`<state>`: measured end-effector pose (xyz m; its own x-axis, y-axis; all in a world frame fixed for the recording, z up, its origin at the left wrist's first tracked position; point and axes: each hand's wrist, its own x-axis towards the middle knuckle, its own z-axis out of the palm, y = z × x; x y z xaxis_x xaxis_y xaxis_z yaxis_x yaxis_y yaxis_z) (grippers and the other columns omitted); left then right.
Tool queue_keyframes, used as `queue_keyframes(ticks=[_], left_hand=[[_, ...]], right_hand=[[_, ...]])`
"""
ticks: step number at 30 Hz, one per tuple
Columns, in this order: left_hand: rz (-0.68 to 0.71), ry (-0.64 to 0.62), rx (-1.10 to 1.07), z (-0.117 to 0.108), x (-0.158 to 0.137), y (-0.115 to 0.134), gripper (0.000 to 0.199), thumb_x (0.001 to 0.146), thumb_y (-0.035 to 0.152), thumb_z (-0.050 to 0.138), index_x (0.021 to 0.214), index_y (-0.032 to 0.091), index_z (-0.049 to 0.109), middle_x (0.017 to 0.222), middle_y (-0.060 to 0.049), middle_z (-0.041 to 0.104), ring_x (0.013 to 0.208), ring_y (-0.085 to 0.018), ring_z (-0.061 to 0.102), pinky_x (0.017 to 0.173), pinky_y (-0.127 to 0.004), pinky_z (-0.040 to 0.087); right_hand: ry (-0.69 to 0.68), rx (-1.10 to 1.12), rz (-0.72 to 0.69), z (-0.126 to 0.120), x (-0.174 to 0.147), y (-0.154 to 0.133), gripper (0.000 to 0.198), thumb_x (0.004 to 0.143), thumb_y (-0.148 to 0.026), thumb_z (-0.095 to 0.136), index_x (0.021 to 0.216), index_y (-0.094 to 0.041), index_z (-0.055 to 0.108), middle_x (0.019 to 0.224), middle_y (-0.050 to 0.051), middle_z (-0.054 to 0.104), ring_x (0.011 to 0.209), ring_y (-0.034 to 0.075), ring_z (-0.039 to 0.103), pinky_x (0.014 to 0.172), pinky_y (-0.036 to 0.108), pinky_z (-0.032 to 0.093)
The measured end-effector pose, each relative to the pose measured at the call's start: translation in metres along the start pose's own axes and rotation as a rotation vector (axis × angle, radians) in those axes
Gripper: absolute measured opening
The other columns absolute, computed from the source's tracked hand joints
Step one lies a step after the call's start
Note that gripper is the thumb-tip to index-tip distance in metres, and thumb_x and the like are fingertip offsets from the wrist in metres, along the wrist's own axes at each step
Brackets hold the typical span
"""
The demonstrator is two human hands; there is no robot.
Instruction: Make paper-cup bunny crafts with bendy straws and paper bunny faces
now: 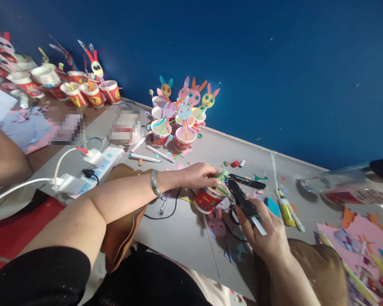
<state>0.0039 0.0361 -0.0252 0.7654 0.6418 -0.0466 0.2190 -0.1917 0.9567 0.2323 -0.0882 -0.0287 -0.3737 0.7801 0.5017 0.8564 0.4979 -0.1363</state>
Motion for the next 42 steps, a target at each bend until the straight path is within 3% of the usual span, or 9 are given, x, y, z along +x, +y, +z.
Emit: queue_keyframes(ticks=[22,25,29,31,34,37,42], left_hand=[[0.011,-0.005,0.003,-0.001,-0.002,0.004,0.024,0.09,0.033,0.058,0.075,0.014,0.058,0.071,0.002,0.056,0.073,-0.012,0.052,0.065,-0.023,0.036],[-0.002,0.008,0.05,-0.002,-0.001,0.005,0.022,0.089,0.03,0.059,0.073,0.014,0.058,0.07,0.001,0.058,0.071,-0.012,0.053,0.065,-0.024,0.035],[-0.025,0.024,0.103,-0.001,0.001,0.005,0.023,0.088,0.028,0.062,0.07,0.015,0.058,0.069,0.001,0.06,0.069,-0.012,0.054,0.065,-0.025,0.037],[-0.019,0.023,0.084,-0.001,0.002,0.005,0.025,0.089,0.029,0.063,0.069,0.016,0.057,0.07,0.001,0.062,0.071,-0.013,0.055,0.067,-0.025,0.038],[-0.015,0.023,0.041,-0.001,0.001,0.004,0.025,0.091,0.029,0.063,0.071,0.016,0.058,0.073,0.0,0.066,0.074,-0.014,0.06,0.07,-0.025,0.042],[-0.035,0.02,0.04,-0.001,0.0,0.003,0.018,0.092,0.026,0.062,0.078,0.014,0.063,0.08,-0.003,0.071,0.078,-0.014,0.064,0.073,-0.027,0.045],[-0.003,0.013,0.041,-0.002,-0.001,0.0,0.016,0.094,0.027,0.061,0.086,0.013,0.065,0.088,-0.006,0.073,0.081,-0.014,0.066,0.074,-0.027,0.046]], right_hand=[[-0.042,0.045,0.024,-0.002,-0.002,0.002,0.019,0.098,-0.037,0.056,0.109,-0.021,0.056,0.079,0.005,0.072,0.06,0.02,0.067,0.054,0.027,0.05],[-0.066,0.05,0.14,-0.006,-0.006,0.004,0.02,0.097,-0.039,0.056,0.108,-0.023,0.058,0.078,0.004,0.072,0.058,0.02,0.066,0.055,0.029,0.049],[0.103,-0.042,0.436,-0.017,-0.009,0.012,0.026,0.096,-0.045,0.057,0.112,-0.024,0.06,0.081,0.008,0.072,0.066,0.027,0.069,0.058,0.035,0.048],[0.116,-0.122,0.575,-0.021,-0.008,0.023,0.03,0.096,-0.048,0.057,0.115,-0.024,0.061,0.085,0.012,0.071,0.071,0.032,0.07,0.059,0.038,0.046],[-0.025,-0.21,0.658,-0.018,-0.006,0.046,0.039,0.096,-0.053,0.054,0.118,-0.022,0.061,0.084,0.015,0.07,0.067,0.034,0.067,0.057,0.04,0.042],[-0.173,-0.23,0.602,-0.006,-0.005,0.064,0.046,0.096,-0.052,0.047,0.123,-0.017,0.058,0.087,0.017,0.07,0.071,0.034,0.067,0.06,0.04,0.043],[-0.256,-0.27,0.58,0.02,-0.009,0.076,0.046,0.095,-0.045,0.045,0.121,-0.01,0.06,0.09,0.017,0.071,0.08,0.033,0.067,0.069,0.042,0.049]])
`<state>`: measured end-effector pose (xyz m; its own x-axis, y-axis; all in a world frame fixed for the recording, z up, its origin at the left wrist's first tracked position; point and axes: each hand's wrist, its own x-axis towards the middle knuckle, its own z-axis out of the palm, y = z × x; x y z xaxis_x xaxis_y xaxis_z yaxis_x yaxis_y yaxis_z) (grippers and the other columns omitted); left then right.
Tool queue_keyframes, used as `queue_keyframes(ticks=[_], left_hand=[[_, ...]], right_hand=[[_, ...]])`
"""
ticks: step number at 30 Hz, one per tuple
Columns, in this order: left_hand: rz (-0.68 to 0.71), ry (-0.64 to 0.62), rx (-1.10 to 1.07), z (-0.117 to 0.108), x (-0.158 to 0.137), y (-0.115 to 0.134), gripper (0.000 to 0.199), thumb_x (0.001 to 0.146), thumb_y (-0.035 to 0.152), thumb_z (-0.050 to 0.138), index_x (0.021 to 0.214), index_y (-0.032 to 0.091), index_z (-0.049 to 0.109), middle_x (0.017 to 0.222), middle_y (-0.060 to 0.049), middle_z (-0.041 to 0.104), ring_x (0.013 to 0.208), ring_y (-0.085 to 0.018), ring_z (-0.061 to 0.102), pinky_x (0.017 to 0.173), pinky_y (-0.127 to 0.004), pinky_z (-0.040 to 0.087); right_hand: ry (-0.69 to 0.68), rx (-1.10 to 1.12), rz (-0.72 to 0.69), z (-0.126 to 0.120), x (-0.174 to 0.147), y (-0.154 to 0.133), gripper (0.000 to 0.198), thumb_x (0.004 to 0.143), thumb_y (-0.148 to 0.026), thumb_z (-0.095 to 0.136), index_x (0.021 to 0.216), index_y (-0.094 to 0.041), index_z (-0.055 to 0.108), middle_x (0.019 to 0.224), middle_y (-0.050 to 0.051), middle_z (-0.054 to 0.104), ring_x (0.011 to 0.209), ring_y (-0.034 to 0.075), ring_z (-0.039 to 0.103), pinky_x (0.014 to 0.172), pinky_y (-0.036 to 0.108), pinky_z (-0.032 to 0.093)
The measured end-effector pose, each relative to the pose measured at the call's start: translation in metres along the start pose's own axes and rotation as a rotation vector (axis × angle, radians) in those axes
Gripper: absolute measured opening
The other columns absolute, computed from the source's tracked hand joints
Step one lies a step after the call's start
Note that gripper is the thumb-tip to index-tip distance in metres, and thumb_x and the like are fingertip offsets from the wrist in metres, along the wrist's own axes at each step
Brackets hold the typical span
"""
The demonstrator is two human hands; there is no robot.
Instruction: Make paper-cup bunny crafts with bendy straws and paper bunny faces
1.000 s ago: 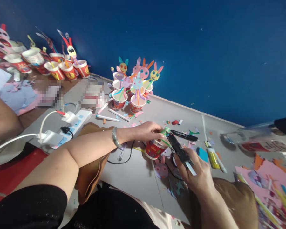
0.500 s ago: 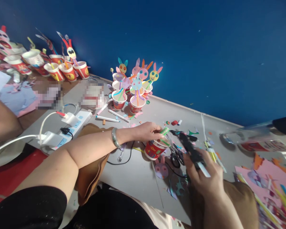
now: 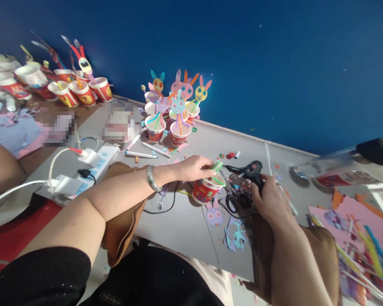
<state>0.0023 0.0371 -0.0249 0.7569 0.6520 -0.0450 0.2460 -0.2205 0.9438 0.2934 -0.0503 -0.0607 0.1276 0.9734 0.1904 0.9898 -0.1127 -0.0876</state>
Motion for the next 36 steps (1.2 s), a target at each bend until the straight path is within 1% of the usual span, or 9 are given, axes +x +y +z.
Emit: queue_keyframes(ticks=[7,10,13,14,17,19,25,32,36], left_hand=[[0.006,0.002,0.037,-0.001,0.001,-0.001,0.017,0.093,0.027,0.06,0.084,0.013,0.064,0.084,-0.006,0.072,0.078,-0.014,0.064,0.072,-0.027,0.045],[0.038,0.02,0.046,-0.001,0.0,0.0,0.019,0.093,0.027,0.06,0.08,0.013,0.062,0.079,-0.003,0.068,0.074,-0.013,0.06,0.069,-0.027,0.042],[0.05,0.021,0.039,0.0,0.0,0.0,0.02,0.092,0.028,0.06,0.078,0.014,0.06,0.075,-0.001,0.064,0.073,-0.012,0.056,0.068,-0.026,0.04],[0.051,0.018,0.04,0.0,0.001,0.0,0.021,0.092,0.028,0.059,0.077,0.014,0.06,0.074,0.0,0.063,0.072,-0.011,0.055,0.068,-0.026,0.04],[0.051,0.022,0.054,0.0,0.002,-0.002,0.022,0.092,0.029,0.059,0.075,0.014,0.059,0.073,0.0,0.063,0.072,-0.011,0.055,0.068,-0.026,0.039],[0.054,0.016,0.052,0.0,0.002,-0.003,0.021,0.092,0.029,0.058,0.078,0.014,0.06,0.076,-0.001,0.065,0.074,-0.012,0.057,0.07,-0.027,0.041],[0.059,-0.004,0.043,0.0,0.0,-0.002,0.02,0.092,0.029,0.058,0.081,0.014,0.063,0.083,-0.004,0.07,0.079,-0.014,0.062,0.074,-0.028,0.045],[0.072,-0.018,0.015,0.001,0.001,-0.003,0.019,0.093,0.028,0.057,0.09,0.012,0.067,0.09,-0.006,0.073,0.085,-0.015,0.065,0.077,-0.028,0.047],[0.084,-0.013,0.058,0.001,0.001,-0.003,0.02,0.093,0.028,0.057,0.089,0.012,0.067,0.088,-0.005,0.072,0.082,-0.014,0.063,0.076,-0.028,0.046]], right_hand=[[-0.069,-0.087,-0.01,0.011,0.003,0.0,0.05,0.096,-0.04,0.044,0.126,-0.004,0.06,0.104,0.025,0.071,0.091,0.036,0.067,0.077,0.047,0.05],[0.002,-0.138,-0.032,0.0,0.0,-0.006,0.053,0.094,-0.046,0.048,0.127,-0.007,0.062,0.109,0.026,0.069,0.098,0.04,0.064,0.079,0.051,0.049],[0.052,-0.028,-0.084,-0.021,-0.01,-0.021,0.046,0.093,-0.05,0.052,0.113,-0.013,0.07,0.103,0.021,0.07,0.093,0.037,0.064,0.077,0.048,0.048],[-0.029,0.073,-0.122,-0.028,-0.015,-0.027,0.041,0.093,-0.05,0.053,0.103,-0.016,0.073,0.092,0.016,0.071,0.083,0.031,0.065,0.073,0.042,0.048],[-0.48,0.354,-0.263,-0.044,-0.032,-0.048,0.031,0.09,-0.05,0.059,0.088,-0.023,0.075,0.069,0.002,0.069,0.06,0.019,0.061,0.058,0.029,0.043],[-0.594,0.357,-0.302,-0.046,-0.042,-0.06,0.023,0.088,-0.045,0.062,0.086,-0.025,0.074,0.067,0.0,0.069,0.058,0.017,0.061,0.055,0.027,0.039],[-0.515,0.187,-0.193,-0.029,-0.058,-0.075,0.019,0.082,-0.04,0.071,0.091,-0.023,0.069,0.082,0.003,0.073,0.069,0.019,0.065,0.056,0.026,0.034],[-0.543,0.246,-0.141,-0.028,-0.061,-0.083,0.017,0.083,-0.038,0.068,0.076,-0.023,0.062,0.073,0.001,0.07,0.063,0.017,0.061,0.056,0.027,0.032],[-0.522,0.296,-0.109,-0.025,-0.066,-0.079,0.017,0.085,-0.039,0.065,0.087,-0.022,0.066,0.078,0.002,0.072,0.069,0.019,0.065,0.059,0.028,0.038]])
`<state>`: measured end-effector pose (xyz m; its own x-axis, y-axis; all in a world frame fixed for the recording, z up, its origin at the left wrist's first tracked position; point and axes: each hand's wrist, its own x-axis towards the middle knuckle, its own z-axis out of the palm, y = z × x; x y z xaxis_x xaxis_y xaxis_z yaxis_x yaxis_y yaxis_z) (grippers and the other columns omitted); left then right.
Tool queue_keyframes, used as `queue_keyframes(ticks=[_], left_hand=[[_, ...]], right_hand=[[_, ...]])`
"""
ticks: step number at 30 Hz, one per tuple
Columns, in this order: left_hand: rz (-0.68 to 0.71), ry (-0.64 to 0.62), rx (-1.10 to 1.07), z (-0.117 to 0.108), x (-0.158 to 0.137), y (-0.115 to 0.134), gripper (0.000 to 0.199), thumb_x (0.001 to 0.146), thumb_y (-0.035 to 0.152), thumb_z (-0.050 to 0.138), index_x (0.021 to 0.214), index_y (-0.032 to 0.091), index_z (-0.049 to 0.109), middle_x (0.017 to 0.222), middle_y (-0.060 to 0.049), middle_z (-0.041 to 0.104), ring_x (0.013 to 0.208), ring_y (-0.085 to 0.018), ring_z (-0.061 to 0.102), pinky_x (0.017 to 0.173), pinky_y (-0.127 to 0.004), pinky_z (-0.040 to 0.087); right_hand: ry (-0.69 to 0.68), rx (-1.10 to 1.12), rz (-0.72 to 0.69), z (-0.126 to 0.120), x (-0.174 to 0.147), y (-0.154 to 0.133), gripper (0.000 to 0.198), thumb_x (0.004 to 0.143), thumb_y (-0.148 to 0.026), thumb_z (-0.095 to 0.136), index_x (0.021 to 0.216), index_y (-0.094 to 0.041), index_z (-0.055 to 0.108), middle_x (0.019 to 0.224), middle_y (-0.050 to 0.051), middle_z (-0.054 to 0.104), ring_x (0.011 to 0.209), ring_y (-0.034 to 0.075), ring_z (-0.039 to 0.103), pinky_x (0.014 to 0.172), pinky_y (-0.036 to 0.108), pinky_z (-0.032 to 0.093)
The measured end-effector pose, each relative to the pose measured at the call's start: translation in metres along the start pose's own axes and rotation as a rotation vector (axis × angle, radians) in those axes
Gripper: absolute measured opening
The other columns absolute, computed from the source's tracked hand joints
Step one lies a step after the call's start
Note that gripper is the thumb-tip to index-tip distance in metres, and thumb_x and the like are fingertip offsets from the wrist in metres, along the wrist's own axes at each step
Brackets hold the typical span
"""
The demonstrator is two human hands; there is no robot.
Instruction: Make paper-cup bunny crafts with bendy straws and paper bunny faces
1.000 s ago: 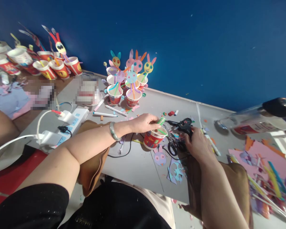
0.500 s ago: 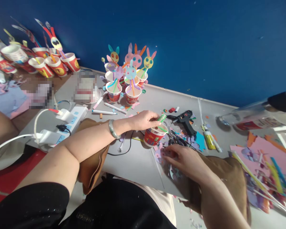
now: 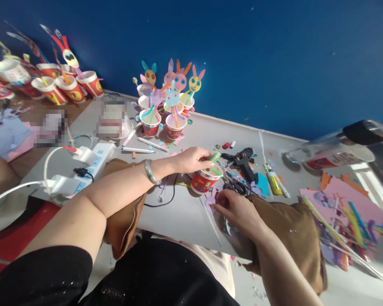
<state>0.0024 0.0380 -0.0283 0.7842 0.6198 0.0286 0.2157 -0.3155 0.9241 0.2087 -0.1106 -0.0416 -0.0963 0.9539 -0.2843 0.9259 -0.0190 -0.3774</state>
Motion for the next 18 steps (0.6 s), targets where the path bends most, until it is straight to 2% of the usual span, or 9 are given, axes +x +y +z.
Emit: queue_keyframes(ticks=[4,11,18], left_hand=[[0.017,-0.002,0.03,-0.0002,0.0006,-0.0005,0.021,0.093,0.029,0.058,0.086,0.012,0.067,0.082,-0.004,0.07,0.079,-0.014,0.061,0.073,-0.028,0.043],[0.03,0.003,0.024,0.0008,0.0015,-0.0011,0.021,0.091,0.03,0.059,0.086,0.012,0.068,0.08,-0.003,0.068,0.077,-0.014,0.059,0.074,-0.028,0.042],[0.026,-0.002,0.028,0.0005,0.0002,0.0029,0.02,0.091,0.028,0.059,0.08,0.013,0.065,0.077,-0.002,0.067,0.074,-0.013,0.059,0.071,-0.027,0.042]], right_hand=[[0.071,-0.044,0.048,0.0058,-0.004,0.0038,0.023,0.087,-0.038,0.061,0.101,-0.02,0.067,0.088,0.005,0.074,0.077,0.021,0.068,0.064,0.03,0.042],[0.017,-0.088,0.085,0.0056,-0.0048,-0.0013,0.017,0.09,-0.034,0.057,0.092,-0.021,0.067,0.088,0.006,0.073,0.077,0.021,0.067,0.062,0.03,0.04],[0.033,-0.106,0.152,0.009,-0.0002,0.0005,0.019,0.093,-0.032,0.056,0.102,-0.021,0.068,0.085,0.005,0.073,0.078,0.021,0.067,0.064,0.029,0.039]])
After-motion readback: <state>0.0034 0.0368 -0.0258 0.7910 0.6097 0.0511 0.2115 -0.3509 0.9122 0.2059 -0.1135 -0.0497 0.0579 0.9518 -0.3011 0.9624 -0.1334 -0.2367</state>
